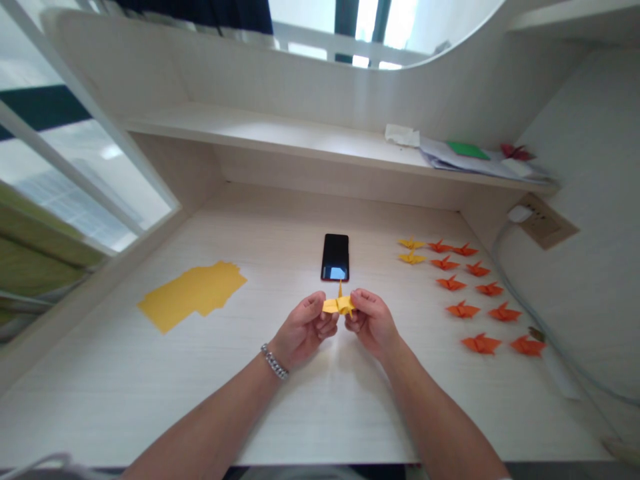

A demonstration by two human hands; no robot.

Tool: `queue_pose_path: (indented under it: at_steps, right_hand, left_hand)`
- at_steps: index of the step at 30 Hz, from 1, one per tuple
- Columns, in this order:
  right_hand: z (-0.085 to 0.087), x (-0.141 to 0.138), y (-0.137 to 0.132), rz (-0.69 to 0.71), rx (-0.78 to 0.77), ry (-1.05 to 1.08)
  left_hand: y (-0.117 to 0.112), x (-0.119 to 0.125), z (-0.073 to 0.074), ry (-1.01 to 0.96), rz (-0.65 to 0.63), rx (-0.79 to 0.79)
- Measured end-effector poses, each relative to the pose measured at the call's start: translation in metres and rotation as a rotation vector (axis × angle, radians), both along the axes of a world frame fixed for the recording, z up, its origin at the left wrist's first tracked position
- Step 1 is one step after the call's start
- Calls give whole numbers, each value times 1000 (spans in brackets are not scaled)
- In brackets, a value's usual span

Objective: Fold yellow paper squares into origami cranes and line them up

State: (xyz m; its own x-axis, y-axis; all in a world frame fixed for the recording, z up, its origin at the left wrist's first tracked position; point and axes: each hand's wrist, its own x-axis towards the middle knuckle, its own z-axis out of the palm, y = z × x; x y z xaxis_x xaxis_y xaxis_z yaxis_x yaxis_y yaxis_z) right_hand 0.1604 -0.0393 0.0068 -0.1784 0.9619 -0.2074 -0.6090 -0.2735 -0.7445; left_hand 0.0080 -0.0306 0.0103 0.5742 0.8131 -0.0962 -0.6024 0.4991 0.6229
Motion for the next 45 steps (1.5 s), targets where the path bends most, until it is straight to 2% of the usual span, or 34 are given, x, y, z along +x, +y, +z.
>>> queue_pose_path:
  at_steps: [14,20,23,25,28,32,35,37,38,42,45]
  right_hand:
    - [2,-2,-3,24,26,-41]
    - [2,4,0,1,25,-40]
    - [1,11,3,-39,38,-39]
    - [1,13,3,-52,55,-67]
    - [1,13,4,-36,90,-175]
    - [-1,14,7,-52,95,-304]
    - [-2,18,8,-307,134,-486]
    - [-2,19,6,-478,226,-675]
    - [-1,18,4,-511,287,-763]
    - [1,9,-5,-416,525,-1013]
    - [-1,3,-7,-442,587,-1123]
  left_hand:
    - [-1,-2,-7,-118,36,-2]
    - [2,-9,-3,-157,71,23]
    - [7,-12,0,-88,120,90]
    - [8,-12,0,48,142,151]
    - [8,-7,-3,279,144,233]
    - [6,0,-6,464,199,221]
    - [8,2,-7,514,269,204]
    - [9,2,-9,544,308,202]
    - [10,3,-10,556,319,206]
    - [9,5,-13,569,323,240]
    - [8,7,-13,565,309,250]
